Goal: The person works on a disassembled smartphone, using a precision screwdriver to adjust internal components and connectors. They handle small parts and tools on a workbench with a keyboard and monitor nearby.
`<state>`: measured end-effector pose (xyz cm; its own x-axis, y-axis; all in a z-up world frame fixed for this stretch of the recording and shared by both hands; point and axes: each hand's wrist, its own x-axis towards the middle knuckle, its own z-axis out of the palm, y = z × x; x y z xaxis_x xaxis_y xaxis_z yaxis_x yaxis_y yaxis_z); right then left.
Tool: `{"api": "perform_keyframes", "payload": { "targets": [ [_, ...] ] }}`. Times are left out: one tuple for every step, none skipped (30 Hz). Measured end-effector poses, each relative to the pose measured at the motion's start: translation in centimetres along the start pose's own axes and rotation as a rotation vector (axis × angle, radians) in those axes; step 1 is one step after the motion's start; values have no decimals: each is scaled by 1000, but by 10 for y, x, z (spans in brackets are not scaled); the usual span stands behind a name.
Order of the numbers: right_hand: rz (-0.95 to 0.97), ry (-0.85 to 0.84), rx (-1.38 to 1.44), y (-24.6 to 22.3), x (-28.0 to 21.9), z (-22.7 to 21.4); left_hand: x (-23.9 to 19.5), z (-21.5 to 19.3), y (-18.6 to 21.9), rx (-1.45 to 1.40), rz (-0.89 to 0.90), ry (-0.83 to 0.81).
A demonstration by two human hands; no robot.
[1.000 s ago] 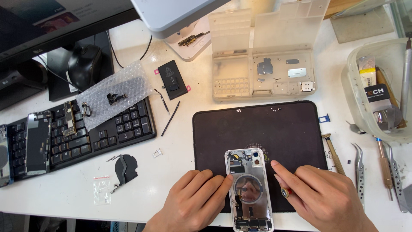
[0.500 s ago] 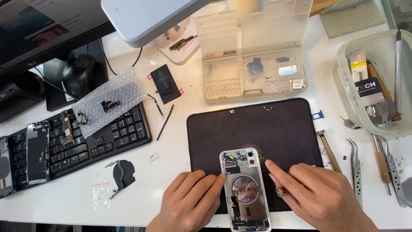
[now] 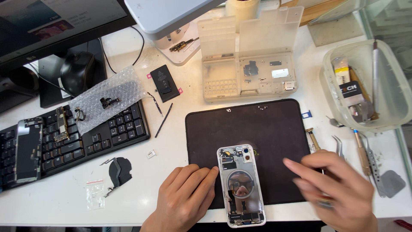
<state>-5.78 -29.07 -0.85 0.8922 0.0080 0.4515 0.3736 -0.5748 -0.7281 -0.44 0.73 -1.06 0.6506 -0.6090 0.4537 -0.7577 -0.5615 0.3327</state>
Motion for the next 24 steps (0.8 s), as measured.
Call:
{"api": "perform_keyframes", "payload": {
  "targets": [
    [29, 20, 99, 1, -2, -6, 0, 1, 0, 3, 2, 9],
    [57, 44, 199, 1, -4, -12, 0, 1, -1, 1, 9, 11],
    [47, 80, 293, 5, -3, -14, 0, 1, -1, 3, 13, 15],
    [38, 115, 387, 8, -1, -16, -1, 1, -1, 5, 16, 18],
    [31, 151, 484, 10, 2, -16, -2, 0, -1, 5, 19, 14],
    [23, 187, 581, 11, 5, -17, -3, 1, -1, 4, 22, 9],
    [92, 183, 601, 10, 10, -22, -3, 1, -1, 2, 27, 7],
    [160, 179, 621, 8, 16, -27, -3, 1, -1, 3, 29, 11],
    [304, 133, 563, 5, 23, -36, -4, 1, -1, 3, 30, 17],
    [448, 88, 502, 2, 31, -41, -4, 1, -1, 3, 31, 22],
    [397, 26, 264, -1, 39, -41, -5, 1, -2, -1, 33, 17],
    [344, -34, 28, -1, 49, -37, -5, 1, -2, -5, 35, 12],
    [291, -93, -205, 1, 58, -29, -6, 1, -3, -8, 37, 2],
    [248, -130, -273, 6, 70, -19, -7, 1, -2, -16, 30, -1],
    [202, -166, -340, 11, 81, -10, -8, 2, -3, -23, 25, -4],
    [168, -194, -364, 17, 91, -2, -8, 2, -3, -29, 19, -7],
    [134, -219, -388, 21, 99, 7, -8, 2, -3, -25, 18, -3],
    [115, -231, -399, 24, 104, 13, -8, 2, -4, -20, 16, 2],
    [99, -245, -413, 26, 107, 18, -9, 3, -4, -20, 14, 6],
    [82, -260, -426, 28, 109, 21, -9, 4, -5, -29, 21, 5],
    [57, -260, -445, 29, 109, 23, -10, 4, -6, -37, 20, 4],
    [32, -259, -462, 28, 107, 25, -11, 5, -8, -45, 20, 3],
    [7, -258, -476, 29, 106, 27, -12, 6, -9, -42, 26, 4],
    [32, -254, -459, 30, 107, 28, -13, 7, -10, -39, 32, 5]
  ]
}}
